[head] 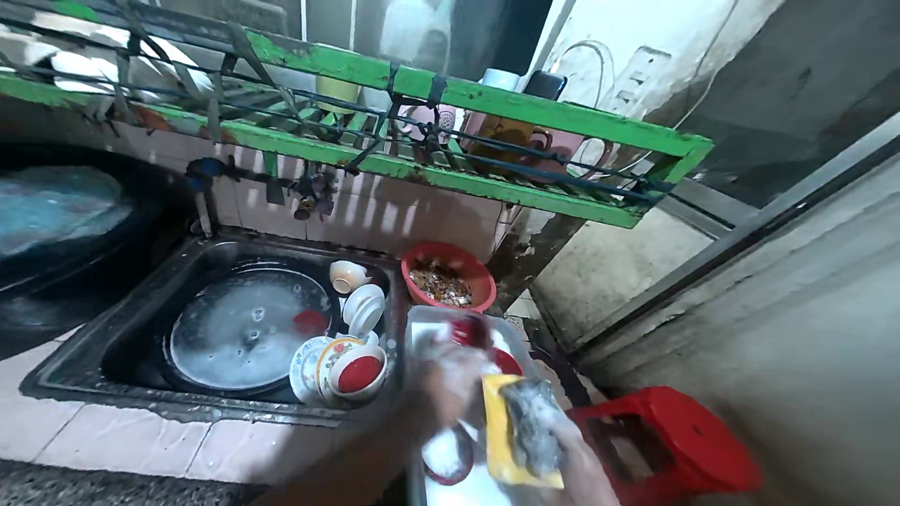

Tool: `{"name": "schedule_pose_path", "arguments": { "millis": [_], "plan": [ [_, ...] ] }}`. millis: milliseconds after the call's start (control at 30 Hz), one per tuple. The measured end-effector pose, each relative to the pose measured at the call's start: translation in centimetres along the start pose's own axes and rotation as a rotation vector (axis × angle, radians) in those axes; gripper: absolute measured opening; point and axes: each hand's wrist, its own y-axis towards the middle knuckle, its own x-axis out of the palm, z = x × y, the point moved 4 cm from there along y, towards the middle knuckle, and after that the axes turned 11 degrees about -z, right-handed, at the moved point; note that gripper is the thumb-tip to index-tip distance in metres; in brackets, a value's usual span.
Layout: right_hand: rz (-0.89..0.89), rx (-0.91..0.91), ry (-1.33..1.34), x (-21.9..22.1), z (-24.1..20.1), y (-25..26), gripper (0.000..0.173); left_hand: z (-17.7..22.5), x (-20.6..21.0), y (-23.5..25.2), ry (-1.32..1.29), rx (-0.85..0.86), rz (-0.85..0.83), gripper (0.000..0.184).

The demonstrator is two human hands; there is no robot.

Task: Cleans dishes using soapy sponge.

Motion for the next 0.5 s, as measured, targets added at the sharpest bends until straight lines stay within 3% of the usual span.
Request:
{"name": "schedule_pose_path", "arguments": {
  "millis": [33,67,133,167,233,333,400,467,500],
  "plan": [
    [0.018,0.017,-0.217,-1.4,-0.1,-0.5,0.023,-3.3,-1.5,-0.6,0.052,-0.216,-0.063,0.03],
    [0.038,0.04,-0.436,-2.6,-0.4,-1.1,0.03,-6.4,-3.6,-1.1,0.155,-0.388,-0.101,0.032],
    [-0.018,0.14,-0.884,-4.5,-0.8,-1.9,0.064,-10.9,-8.5,-2.0,0.344,-0.643,-0.09,0.034],
    [-0.061,0.187,-1.096,-5.0,-0.5,-2.2,0.072,-12.2,-10.6,-2.4,0.393,-0.771,-0.068,0.041],
    [-0.142,0.223,-1.425,-4.6,0.3,-2.7,0.069,-12.8,-12.3,-2.1,0.41,-0.933,-0.073,0.058],
    [-0.302,0.289,-1.674,-3.9,2.4,-2.2,0.066,-8.9,-7.8,0.3,0.269,-0.755,-0.131,0.047],
    [-0.468,0.415,-1.72,-4.8,4.3,-1.9,0.073,-4.4,-1.6,1.8,0.15,-0.546,-0.429,0.038],
    [-0.54,0.493,-1.74,-5.6,5.2,-1.8,0.084,-0.5,4.7,1.8,0.187,-0.278,-0.733,0.04],
    [-0.547,0.52,-1.751,-5.5,5.2,-1.7,0.084,0.4,7.3,1.4,0.233,-0.242,-0.837,0.043]
  ]
}}
